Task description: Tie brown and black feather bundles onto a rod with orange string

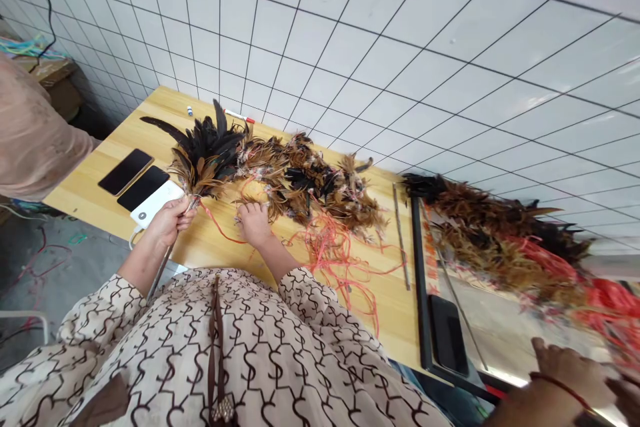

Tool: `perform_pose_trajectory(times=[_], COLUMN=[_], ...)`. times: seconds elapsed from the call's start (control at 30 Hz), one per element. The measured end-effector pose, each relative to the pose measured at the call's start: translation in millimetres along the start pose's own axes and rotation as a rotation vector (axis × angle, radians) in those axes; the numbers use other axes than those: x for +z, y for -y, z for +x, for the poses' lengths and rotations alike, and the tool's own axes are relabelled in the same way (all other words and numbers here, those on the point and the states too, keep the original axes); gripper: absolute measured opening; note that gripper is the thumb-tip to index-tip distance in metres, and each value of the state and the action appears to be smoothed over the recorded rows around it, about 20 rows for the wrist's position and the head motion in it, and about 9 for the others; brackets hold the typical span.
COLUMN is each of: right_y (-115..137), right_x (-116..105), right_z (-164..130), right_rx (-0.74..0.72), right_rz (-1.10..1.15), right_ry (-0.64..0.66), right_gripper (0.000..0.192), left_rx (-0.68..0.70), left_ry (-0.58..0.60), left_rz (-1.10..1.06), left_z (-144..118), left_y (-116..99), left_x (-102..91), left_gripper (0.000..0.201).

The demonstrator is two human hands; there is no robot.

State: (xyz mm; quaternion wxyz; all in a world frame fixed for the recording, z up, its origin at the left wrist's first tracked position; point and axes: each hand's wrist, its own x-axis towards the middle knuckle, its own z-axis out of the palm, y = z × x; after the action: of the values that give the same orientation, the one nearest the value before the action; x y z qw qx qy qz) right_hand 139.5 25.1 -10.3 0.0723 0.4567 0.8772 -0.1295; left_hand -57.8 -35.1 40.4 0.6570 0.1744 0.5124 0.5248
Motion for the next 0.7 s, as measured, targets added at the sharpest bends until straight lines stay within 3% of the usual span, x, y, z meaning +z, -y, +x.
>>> perform_pose_trajectory(times=[0.13,0.33,0.4,0.47,0.57,0.63,0.7], right_y=[2.1,1.8,0.5,-4.1,-21.5,-39.2,-56.4], right_x=[2.1,8.8,10.2,8.1,-5.5,-20.3,-35.6], right_z=[0.9,2.9,4.5,7.4,12.4,13.9,12.7], right_rx=[-0.09,-0.031,0.017,0.095,0.185,0.165,0.108], right_rz=[-0.042,-0.045,0.03,0.238,0.832,1.254,1.503], right_ry=[0.006,0.072,0.019,-0.099,-0.287,-0.365,-0.481], right_gripper=[0.031,0.03,0.027,0.02,0.015,0.016,0.018], left_rx=[0.005,0.008,0.011,0.011,0.008,0.008,0.01], left_ry=[0.008,0.0,-0.002,-0.003,0.001,-0.003,-0.016], left_rz=[-0.005,-0.029,-0.036,-0.037,-0.025,-0.017,-0.016], left_z=[1.2,5.2,6.8,8.1,8.8,8.5,7.8], left_y=[0.9,6.6,8.4,9.4,9.8,9.5,9.2], left_x=[1.3,-0.7,-2.5,-4.2,-4.8,-3.6,-1.7], left_gripper=[0.052,0.045,0.044,0.044,0.045,0.045,0.045])
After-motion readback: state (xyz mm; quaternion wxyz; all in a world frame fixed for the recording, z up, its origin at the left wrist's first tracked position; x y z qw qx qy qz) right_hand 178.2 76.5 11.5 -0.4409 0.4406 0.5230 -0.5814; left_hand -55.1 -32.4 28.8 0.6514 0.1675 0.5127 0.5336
